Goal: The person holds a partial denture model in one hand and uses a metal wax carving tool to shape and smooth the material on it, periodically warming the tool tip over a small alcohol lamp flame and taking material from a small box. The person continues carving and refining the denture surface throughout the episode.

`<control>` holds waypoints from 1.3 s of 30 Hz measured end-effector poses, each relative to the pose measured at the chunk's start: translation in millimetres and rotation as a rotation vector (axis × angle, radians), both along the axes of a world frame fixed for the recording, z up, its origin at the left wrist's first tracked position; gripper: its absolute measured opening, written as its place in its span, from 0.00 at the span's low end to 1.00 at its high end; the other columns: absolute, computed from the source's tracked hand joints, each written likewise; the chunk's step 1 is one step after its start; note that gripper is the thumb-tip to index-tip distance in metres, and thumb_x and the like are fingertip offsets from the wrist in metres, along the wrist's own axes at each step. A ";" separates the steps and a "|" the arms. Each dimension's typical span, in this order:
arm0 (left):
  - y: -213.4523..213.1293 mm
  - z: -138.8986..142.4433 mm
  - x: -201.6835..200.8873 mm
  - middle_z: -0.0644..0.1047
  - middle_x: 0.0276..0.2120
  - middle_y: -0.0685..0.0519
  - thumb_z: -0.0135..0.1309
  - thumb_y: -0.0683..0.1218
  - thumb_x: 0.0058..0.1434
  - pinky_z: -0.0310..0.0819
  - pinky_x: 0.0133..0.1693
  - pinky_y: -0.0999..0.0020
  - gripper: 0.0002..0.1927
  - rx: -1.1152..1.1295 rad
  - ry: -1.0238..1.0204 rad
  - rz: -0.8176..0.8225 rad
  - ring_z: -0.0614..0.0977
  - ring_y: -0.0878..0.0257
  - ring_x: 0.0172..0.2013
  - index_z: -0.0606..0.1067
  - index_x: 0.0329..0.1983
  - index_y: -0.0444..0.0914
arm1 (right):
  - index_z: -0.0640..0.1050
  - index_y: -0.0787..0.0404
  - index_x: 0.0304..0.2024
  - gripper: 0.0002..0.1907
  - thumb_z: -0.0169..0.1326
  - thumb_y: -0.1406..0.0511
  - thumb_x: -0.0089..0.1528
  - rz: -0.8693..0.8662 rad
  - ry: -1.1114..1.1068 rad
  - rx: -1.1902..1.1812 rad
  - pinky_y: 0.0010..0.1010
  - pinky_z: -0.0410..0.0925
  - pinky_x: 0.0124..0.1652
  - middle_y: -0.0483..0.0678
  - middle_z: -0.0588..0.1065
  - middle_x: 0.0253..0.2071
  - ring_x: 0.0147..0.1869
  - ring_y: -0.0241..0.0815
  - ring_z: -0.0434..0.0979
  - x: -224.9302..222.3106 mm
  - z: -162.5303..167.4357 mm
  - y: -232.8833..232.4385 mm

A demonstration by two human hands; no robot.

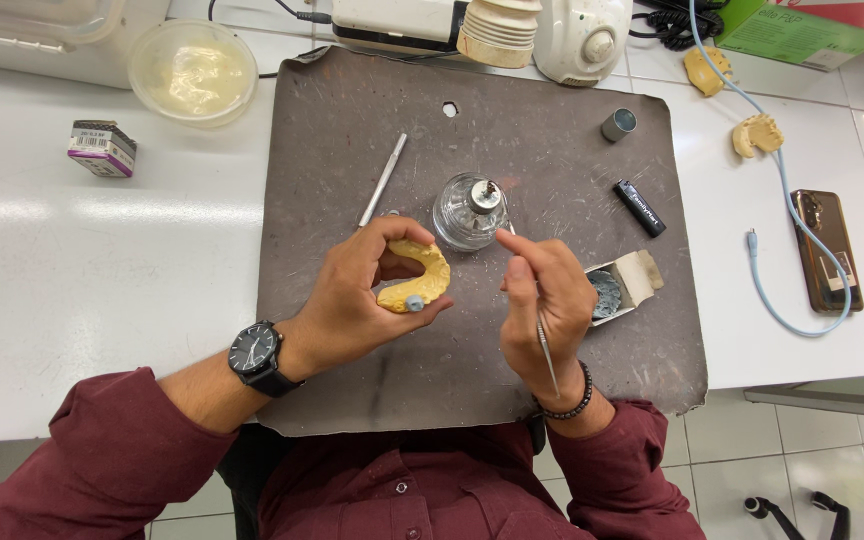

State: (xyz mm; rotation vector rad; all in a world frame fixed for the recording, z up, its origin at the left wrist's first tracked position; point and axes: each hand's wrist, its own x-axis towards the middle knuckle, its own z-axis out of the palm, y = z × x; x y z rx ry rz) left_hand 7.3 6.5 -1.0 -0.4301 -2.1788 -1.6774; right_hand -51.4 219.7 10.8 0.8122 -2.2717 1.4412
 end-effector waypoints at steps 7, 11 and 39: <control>-0.9 -6.4 -1.9 0.76 0.49 0.47 0.72 0.45 0.55 0.86 0.50 0.70 0.34 -0.072 0.054 0.068 0.86 0.61 0.48 0.63 0.57 0.35 | 0.80 0.65 0.43 0.07 0.62 0.74 0.61 -0.029 0.261 0.156 0.28 0.72 0.37 0.49 0.79 0.37 0.36 0.38 0.79 -5.2 13.3 -11.1; -1.4 -8.6 -2.8 0.76 0.49 0.47 0.73 0.46 0.55 0.86 0.48 0.71 0.35 -0.109 0.066 0.090 0.86 0.61 0.46 0.62 0.57 0.35 | 0.80 0.65 0.44 0.10 0.61 0.75 0.60 -0.012 0.284 0.186 0.28 0.72 0.37 0.49 0.80 0.38 0.36 0.39 0.79 -6.8 16.2 -12.7; -2.8 -11.7 -4.0 0.76 0.46 0.47 0.74 0.45 0.54 0.85 0.43 0.73 0.37 -0.144 0.076 0.098 0.85 0.64 0.42 0.61 0.58 0.36 | 0.79 0.65 0.42 0.06 0.63 0.73 0.63 -0.023 0.255 0.143 0.24 0.73 0.32 0.49 0.80 0.36 0.35 0.37 0.81 -11.6 6.1 -11.8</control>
